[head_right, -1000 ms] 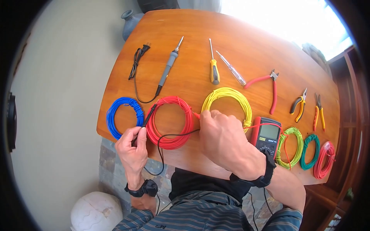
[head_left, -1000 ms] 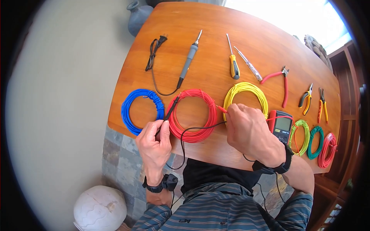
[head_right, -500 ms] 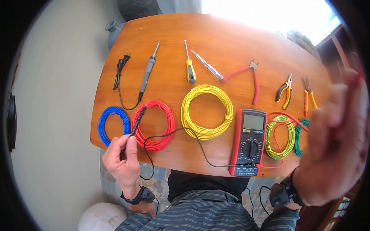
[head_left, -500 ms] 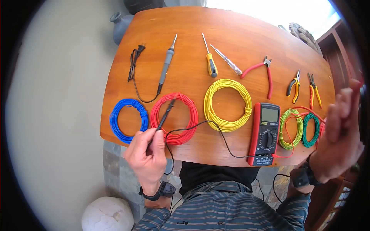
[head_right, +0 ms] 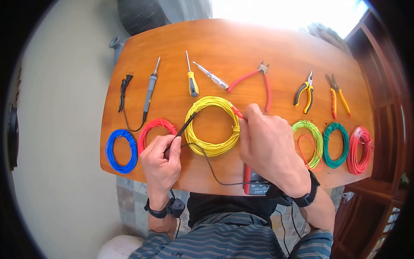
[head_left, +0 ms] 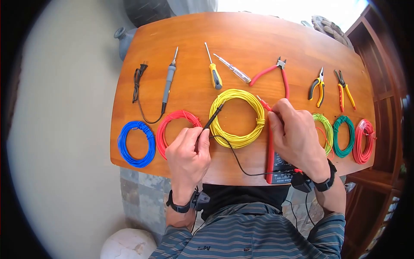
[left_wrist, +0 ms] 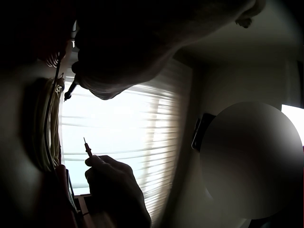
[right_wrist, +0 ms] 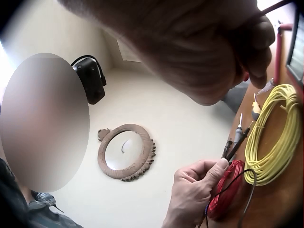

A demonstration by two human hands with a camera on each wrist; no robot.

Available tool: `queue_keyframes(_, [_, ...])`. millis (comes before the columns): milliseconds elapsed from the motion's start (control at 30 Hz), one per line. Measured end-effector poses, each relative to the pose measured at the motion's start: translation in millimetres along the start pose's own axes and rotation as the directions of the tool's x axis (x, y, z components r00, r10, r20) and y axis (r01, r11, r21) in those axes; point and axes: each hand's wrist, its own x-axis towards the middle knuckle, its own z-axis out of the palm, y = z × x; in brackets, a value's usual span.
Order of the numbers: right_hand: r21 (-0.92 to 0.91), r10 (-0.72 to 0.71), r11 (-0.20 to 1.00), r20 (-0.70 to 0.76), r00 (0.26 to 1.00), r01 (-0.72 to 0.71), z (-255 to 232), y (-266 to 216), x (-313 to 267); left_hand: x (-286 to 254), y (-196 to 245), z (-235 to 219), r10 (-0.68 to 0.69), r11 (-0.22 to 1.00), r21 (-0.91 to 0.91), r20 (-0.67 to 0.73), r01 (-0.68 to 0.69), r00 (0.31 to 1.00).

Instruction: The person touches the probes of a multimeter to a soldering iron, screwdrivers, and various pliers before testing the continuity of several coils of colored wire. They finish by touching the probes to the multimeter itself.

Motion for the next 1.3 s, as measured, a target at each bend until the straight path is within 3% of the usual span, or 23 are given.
queue_keyframes(400, [-0.051,0.010,0.999,0.064,0.998,-0.006,6,10,1,2,2,0,-0.014,1.000,0.009,0.066,0.013,0.998])
queue_keyframes(700, [-0.078,0.037,0.997,0.144,0.989,-0.025,15,8,2,4,-1,6,-0.037,0.999,0.010,0.009,0.037,0.999])
queue_keyframes(900, [-0.090,0.018,0.996,0.097,0.995,-0.010,14,10,6,7,-3,5,-0.053,0.999,0.013,0.001,0.053,0.999])
queue_keyframes(1233, [-0.108,0.076,0.992,0.142,0.987,-0.061,12,11,1,5,5,-4,-0.108,0.994,0.008,0.111,0.108,0.988])
queue_keyframes(1300, [-0.090,0.007,0.996,0.143,0.990,0.006,12,11,0,5,5,-4,-0.116,0.993,0.001,0.121,0.117,0.986])
